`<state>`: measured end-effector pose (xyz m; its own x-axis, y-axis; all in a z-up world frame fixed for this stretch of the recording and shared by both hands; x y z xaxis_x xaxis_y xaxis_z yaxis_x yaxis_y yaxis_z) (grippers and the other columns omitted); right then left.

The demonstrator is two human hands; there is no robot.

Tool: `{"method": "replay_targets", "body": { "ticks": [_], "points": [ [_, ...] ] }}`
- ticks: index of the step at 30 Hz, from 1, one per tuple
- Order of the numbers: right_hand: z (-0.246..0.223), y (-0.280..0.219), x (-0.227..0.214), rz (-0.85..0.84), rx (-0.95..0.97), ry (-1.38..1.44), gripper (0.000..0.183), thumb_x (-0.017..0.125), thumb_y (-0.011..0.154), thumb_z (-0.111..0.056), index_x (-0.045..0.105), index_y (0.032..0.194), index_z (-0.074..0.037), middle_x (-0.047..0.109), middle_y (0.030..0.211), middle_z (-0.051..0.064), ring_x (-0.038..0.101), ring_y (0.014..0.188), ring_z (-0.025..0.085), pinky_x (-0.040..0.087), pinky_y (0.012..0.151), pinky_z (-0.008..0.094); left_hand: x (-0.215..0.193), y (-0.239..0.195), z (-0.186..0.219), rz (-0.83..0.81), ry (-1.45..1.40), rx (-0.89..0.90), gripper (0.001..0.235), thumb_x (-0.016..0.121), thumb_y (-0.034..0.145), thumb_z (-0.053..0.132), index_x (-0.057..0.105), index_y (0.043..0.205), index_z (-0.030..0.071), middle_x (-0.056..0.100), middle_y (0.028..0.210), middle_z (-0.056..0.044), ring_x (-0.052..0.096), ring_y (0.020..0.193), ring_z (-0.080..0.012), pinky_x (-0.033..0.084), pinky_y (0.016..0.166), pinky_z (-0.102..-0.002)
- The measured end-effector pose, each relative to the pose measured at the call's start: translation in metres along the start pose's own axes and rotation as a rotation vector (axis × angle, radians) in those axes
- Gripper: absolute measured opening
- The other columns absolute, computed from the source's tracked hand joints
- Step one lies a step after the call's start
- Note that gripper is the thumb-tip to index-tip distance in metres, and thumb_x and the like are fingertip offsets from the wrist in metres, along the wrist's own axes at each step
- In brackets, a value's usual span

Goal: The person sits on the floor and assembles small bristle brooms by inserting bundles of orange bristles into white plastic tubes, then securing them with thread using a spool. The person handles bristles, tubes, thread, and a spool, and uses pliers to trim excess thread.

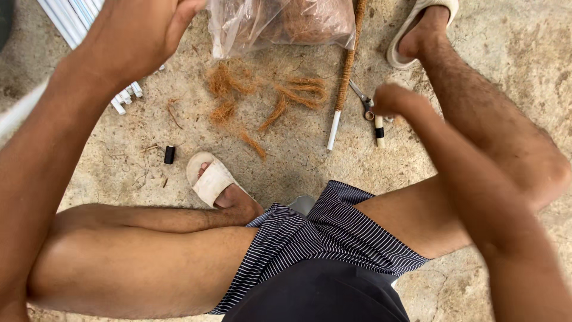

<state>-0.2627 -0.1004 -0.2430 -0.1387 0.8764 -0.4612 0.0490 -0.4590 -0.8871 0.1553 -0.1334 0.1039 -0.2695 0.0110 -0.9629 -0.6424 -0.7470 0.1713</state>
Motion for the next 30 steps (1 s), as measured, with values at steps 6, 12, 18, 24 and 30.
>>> {"method": "replay_targets", "body": {
  "ticks": [6, 12, 18, 24, 30],
  "points": [
    [0.051, 0.056, 0.115, 0.372, 0.356, 0.334, 0.056, 0.083, 0.086, -0.043, 0.07, 0.111, 0.006, 0.072, 0.107, 0.025, 0.072, 0.099, 0.039, 0.06, 0.082, 0.05, 0.054, -0.035, -0.049, -0.341, -0.182, -0.492, 0.041, 0.047, 0.116, 0.029, 0.045, 0.142, -0.003, 0.062, 0.081, -0.019, 0.06, 0.064, -0.0334, 0.056, 0.061, -0.046],
    [0.062, 0.086, 0.145, 0.364, 0.236, 0.313, 0.054, 0.084, 0.084, -0.042, 0.071, 0.11, 0.004, 0.072, 0.111, 0.029, 0.069, 0.103, 0.042, 0.058, 0.086, 0.047, 0.066, -0.037, -0.036, -0.121, -0.344, -0.236, 0.03, 0.046, 0.118, 0.023, 0.06, 0.12, -0.004, 0.064, 0.094, -0.022, 0.064, 0.077, -0.0327, 0.053, 0.074, -0.044],
    [0.075, 0.081, 0.161, -0.095, 0.307, 0.665, 0.044, 0.068, 0.093, -0.031, 0.072, 0.107, 0.01, 0.081, 0.106, 0.025, 0.078, 0.073, 0.027, 0.064, 0.07, 0.047, 0.088, -0.035, -0.042, -0.113, -0.368, -0.231, 0.034, 0.043, 0.121, 0.029, 0.061, 0.125, 0.001, 0.063, 0.089, -0.018, 0.063, 0.074, -0.029, 0.054, 0.074, -0.044],
    [0.049, 0.077, 0.142, 0.306, 0.33, 0.796, 0.098, 0.076, 0.094, -0.028, 0.009, 0.153, 0.014, 0.067, 0.105, 0.032, 0.074, 0.073, 0.035, 0.065, 0.059, 0.046, 0.073, -0.022, -0.028, -0.018, -0.471, -0.146, 0.036, 0.041, 0.122, 0.032, 0.056, 0.113, 0.001, 0.054, 0.082, -0.011, 0.059, 0.072, -0.0228, 0.051, 0.074, -0.042],
    [0.035, 0.034, 0.123, 0.277, 0.344, 0.809, 0.106, 0.075, 0.093, -0.015, -0.007, 0.155, 0.014, 0.07, 0.109, 0.033, 0.073, 0.081, 0.037, 0.063, 0.066, 0.043, 0.054, -0.022, -0.017, -0.024, -0.907, -0.328, 0.035, 0.037, 0.115, 0.04, 0.046, 0.13, 0.011, 0.055, 0.088, 0.0, 0.057, 0.074, -0.0123, 0.055, 0.066, -0.03]
  ]
}}
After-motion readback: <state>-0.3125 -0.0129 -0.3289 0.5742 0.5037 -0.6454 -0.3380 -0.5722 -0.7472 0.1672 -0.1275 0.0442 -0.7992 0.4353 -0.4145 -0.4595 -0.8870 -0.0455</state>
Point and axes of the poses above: each hand's wrist, its own y-axis towards the middle knuckle, its own x-axis out of the palm, z = x × y, the point moved 7 cm from there along y, towards the middle knuckle
